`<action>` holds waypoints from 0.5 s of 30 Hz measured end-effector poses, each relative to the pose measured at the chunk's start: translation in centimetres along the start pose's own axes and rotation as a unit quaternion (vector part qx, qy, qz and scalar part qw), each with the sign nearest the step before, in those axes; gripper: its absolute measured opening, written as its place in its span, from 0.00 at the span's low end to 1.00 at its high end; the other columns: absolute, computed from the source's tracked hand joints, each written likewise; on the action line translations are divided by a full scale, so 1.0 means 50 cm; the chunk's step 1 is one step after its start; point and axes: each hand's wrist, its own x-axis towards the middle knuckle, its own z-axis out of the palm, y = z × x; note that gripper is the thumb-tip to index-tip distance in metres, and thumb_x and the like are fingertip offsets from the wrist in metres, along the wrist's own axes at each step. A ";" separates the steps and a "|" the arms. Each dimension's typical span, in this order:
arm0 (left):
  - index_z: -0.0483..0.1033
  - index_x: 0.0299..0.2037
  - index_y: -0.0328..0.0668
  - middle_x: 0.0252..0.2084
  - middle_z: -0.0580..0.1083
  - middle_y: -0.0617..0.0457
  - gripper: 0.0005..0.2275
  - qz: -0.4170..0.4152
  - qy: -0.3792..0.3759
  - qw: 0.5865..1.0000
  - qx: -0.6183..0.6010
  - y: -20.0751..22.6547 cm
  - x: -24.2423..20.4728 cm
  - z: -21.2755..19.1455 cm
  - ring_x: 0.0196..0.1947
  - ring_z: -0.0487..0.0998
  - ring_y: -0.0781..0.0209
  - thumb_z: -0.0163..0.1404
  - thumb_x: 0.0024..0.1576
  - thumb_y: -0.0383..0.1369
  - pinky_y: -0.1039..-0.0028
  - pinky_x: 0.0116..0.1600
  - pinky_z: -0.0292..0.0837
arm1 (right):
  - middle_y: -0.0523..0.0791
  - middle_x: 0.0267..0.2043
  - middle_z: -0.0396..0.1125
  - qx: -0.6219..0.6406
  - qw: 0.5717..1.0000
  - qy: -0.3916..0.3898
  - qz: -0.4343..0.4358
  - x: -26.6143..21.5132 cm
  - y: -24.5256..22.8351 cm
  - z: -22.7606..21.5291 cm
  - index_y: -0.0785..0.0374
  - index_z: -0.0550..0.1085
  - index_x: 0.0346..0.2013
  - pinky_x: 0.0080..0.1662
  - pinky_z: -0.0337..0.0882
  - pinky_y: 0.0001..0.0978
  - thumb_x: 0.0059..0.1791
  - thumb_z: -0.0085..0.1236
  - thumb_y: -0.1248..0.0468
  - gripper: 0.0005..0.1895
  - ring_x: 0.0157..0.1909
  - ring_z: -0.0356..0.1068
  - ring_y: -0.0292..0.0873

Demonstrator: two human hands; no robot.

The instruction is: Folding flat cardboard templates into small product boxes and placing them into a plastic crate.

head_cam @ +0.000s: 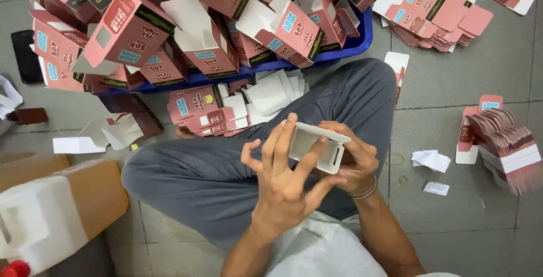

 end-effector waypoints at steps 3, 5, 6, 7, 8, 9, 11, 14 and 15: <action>0.79 0.56 0.48 0.73 0.55 0.38 0.24 -0.014 -0.007 0.999 -0.032 0.007 0.007 -0.007 0.69 0.59 0.45 0.64 0.51 0.46 0.40 0.66 0.39 | 0.53 0.53 0.73 0.038 0.999 -0.019 -0.018 0.005 0.000 0.006 0.64 0.70 0.55 0.61 0.79 0.51 0.48 0.55 0.37 0.36 0.55 0.75 0.53; 0.78 0.55 0.46 0.73 0.55 0.39 0.25 -0.014 -0.017 0.998 -0.052 0.005 0.012 -0.009 0.70 0.59 0.45 0.65 0.48 0.42 0.40 0.66 0.40 | 0.53 0.53 0.73 0.057 0.998 -0.027 -0.010 0.007 -0.009 0.010 0.64 0.70 0.57 0.63 0.77 0.51 0.49 0.54 0.37 0.36 0.55 0.75 0.52; 0.77 0.54 0.43 0.72 0.55 0.39 0.26 -0.013 -0.028 0.997 -0.071 0.004 0.014 -0.010 0.70 0.59 0.44 0.65 0.45 0.38 0.41 0.66 0.41 | 0.52 0.54 0.73 0.075 0.997 -0.032 -0.002 0.008 -0.014 0.011 0.63 0.70 0.59 0.65 0.75 0.50 0.51 0.54 0.37 0.36 0.56 0.75 0.51; 0.77 0.54 0.43 0.72 0.55 0.39 0.26 -0.015 -0.028 0.997 -0.072 0.004 0.015 -0.012 0.70 0.59 0.44 0.65 0.45 0.38 0.41 0.66 0.41 | 0.52 0.54 0.73 0.075 0.997 -0.033 -0.001 0.002 -0.011 0.011 0.63 0.70 0.59 0.65 0.75 0.50 0.51 0.54 0.37 0.36 0.56 0.75 0.51; 0.78 0.50 0.45 0.71 0.56 0.40 0.24 -0.014 -0.029 0.996 -0.080 0.002 0.018 -0.014 0.70 0.59 0.43 0.66 0.42 0.38 0.39 0.65 0.41 | 0.51 0.53 0.74 0.070 0.997 -0.029 0.005 -0.002 -0.007 0.010 0.62 0.71 0.57 0.65 0.76 0.49 0.48 0.58 0.39 0.35 0.56 0.74 0.51; 0.79 0.46 0.46 0.70 0.57 0.40 0.23 -0.014 -0.031 0.996 -0.088 0.001 0.021 -0.015 0.70 0.59 0.42 0.67 0.40 0.38 0.38 0.64 0.42 | 0.50 0.52 0.74 0.066 0.997 -0.025 0.010 -0.007 -0.003 0.010 0.60 0.72 0.56 0.64 0.77 0.49 0.45 0.62 0.41 0.34 0.57 0.74 0.51; 0.79 0.44 0.46 0.69 0.59 0.41 0.20 -0.021 -0.032 0.994 -0.107 0.002 0.026 -0.023 0.70 0.59 0.42 0.67 0.40 0.36 0.38 0.65 0.41 | 0.51 0.52 0.74 0.064 0.998 -0.027 0.005 -0.005 -0.003 0.012 0.61 0.72 0.55 0.64 0.77 0.50 0.44 0.63 0.42 0.34 0.57 0.74 0.52; 0.78 0.41 0.46 0.68 0.60 0.42 0.19 -0.027 -0.030 0.991 -0.131 -0.001 0.030 -0.024 0.68 0.61 0.42 0.68 0.39 0.35 0.39 0.65 0.41 | 0.51 0.53 0.73 0.067 0.997 -0.032 -0.008 0.005 -0.007 0.014 0.64 0.72 0.53 0.64 0.76 0.52 0.47 0.58 0.40 0.33 0.56 0.74 0.53; 0.77 0.41 0.46 0.68 0.60 0.41 0.20 -0.028 -0.028 0.990 -0.136 -0.002 0.030 -0.024 0.67 0.62 0.42 0.68 0.38 0.36 0.39 0.65 0.43 | 0.52 0.53 0.73 0.074 0.997 -0.035 -0.013 0.009 -0.009 0.015 0.66 0.73 0.52 0.64 0.76 0.53 0.51 0.51 0.37 0.34 0.56 0.74 0.54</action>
